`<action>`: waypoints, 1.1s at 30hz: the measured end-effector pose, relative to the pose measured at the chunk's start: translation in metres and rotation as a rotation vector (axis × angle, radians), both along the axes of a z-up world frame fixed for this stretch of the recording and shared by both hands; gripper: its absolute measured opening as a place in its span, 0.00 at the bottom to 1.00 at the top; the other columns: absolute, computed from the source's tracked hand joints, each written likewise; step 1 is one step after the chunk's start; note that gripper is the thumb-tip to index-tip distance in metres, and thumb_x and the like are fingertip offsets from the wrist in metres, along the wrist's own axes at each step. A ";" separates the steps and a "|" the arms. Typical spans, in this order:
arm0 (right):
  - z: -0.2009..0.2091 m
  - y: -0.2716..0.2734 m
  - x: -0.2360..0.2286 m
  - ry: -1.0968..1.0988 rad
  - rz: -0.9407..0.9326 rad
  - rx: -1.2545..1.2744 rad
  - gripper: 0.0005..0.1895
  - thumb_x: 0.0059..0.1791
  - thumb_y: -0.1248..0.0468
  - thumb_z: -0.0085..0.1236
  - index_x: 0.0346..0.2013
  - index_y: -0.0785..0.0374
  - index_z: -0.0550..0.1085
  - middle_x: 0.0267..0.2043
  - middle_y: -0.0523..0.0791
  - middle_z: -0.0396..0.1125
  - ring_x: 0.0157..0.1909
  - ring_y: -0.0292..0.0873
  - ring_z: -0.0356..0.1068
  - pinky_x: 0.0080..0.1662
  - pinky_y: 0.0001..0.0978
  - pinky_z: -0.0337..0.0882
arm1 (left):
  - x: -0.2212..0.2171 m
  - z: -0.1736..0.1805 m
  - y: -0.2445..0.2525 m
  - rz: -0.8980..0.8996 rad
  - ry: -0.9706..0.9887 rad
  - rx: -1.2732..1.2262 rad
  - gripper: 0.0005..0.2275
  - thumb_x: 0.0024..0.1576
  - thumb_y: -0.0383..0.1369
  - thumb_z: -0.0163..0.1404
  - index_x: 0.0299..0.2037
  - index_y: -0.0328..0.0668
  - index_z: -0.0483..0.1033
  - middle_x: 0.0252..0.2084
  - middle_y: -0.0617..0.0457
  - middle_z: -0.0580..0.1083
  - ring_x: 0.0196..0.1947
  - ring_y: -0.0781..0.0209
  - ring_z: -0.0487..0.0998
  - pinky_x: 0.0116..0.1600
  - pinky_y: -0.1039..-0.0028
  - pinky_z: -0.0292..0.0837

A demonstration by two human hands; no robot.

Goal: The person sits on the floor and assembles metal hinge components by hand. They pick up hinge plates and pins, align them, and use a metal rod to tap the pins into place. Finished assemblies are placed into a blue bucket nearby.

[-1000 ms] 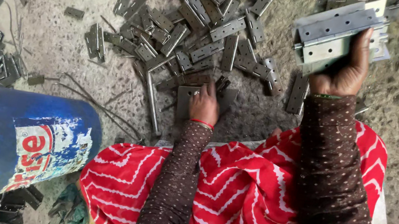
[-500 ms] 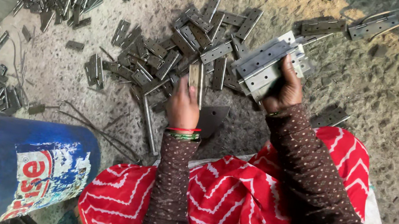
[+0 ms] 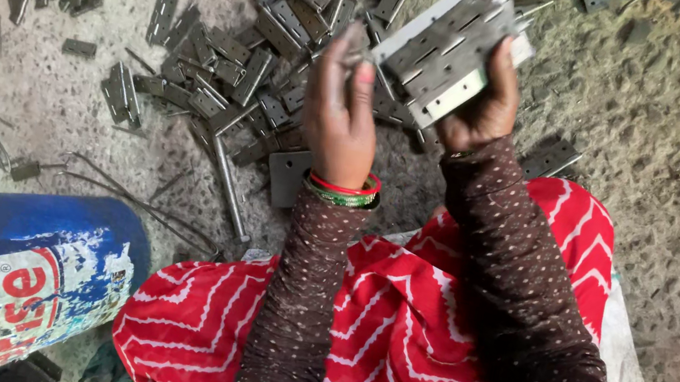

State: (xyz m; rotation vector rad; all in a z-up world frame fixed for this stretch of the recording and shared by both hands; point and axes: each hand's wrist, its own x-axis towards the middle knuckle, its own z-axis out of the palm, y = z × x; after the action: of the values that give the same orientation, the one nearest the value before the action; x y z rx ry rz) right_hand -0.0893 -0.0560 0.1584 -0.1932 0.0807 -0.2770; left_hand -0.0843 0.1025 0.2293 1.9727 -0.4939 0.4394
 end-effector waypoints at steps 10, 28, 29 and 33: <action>-0.052 -0.125 -0.011 -0.169 -0.513 -0.169 0.34 0.53 0.51 0.66 0.67 0.66 0.67 0.70 0.51 0.66 0.68 0.50 0.68 0.69 0.47 0.67 | -0.011 -0.169 -0.038 -0.276 0.079 0.715 0.12 0.57 0.34 0.53 0.50 0.45 0.76 0.46 0.45 0.77 0.39 0.42 0.80 0.42 0.56 0.76; -0.001 -0.085 -0.012 0.031 -0.406 0.034 0.25 0.54 0.51 0.58 0.62 0.58 0.69 0.61 0.46 0.70 0.63 0.51 0.70 0.66 0.54 0.69 | -0.027 -0.204 -0.101 0.005 0.050 0.855 0.21 0.52 0.31 0.51 0.58 0.39 0.68 0.41 0.41 0.74 0.38 0.40 0.78 0.42 0.52 0.73; -0.001 -0.083 -0.010 0.025 -0.400 0.055 0.25 0.54 0.51 0.58 0.62 0.59 0.70 0.61 0.46 0.70 0.63 0.51 0.70 0.66 0.53 0.69 | -0.027 -0.203 -0.097 -0.048 0.028 0.892 0.18 0.54 0.31 0.50 0.56 0.43 0.69 0.41 0.43 0.73 0.40 0.40 0.78 0.45 0.51 0.73; -0.006 -0.079 -0.003 0.021 -0.373 0.141 0.24 0.54 0.52 0.58 0.61 0.59 0.70 0.60 0.47 0.70 0.61 0.51 0.70 0.65 0.54 0.68 | -0.024 -0.178 -0.076 -0.297 0.138 0.645 0.18 0.54 0.28 0.49 0.56 0.40 0.73 0.44 0.40 0.75 0.37 0.37 0.77 0.41 0.52 0.73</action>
State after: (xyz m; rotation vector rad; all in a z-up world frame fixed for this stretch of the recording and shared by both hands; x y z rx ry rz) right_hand -0.0925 -0.1347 0.1524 -0.0388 0.1574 -0.6393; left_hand -0.1085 0.0268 0.0513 2.4626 -0.9063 -0.0626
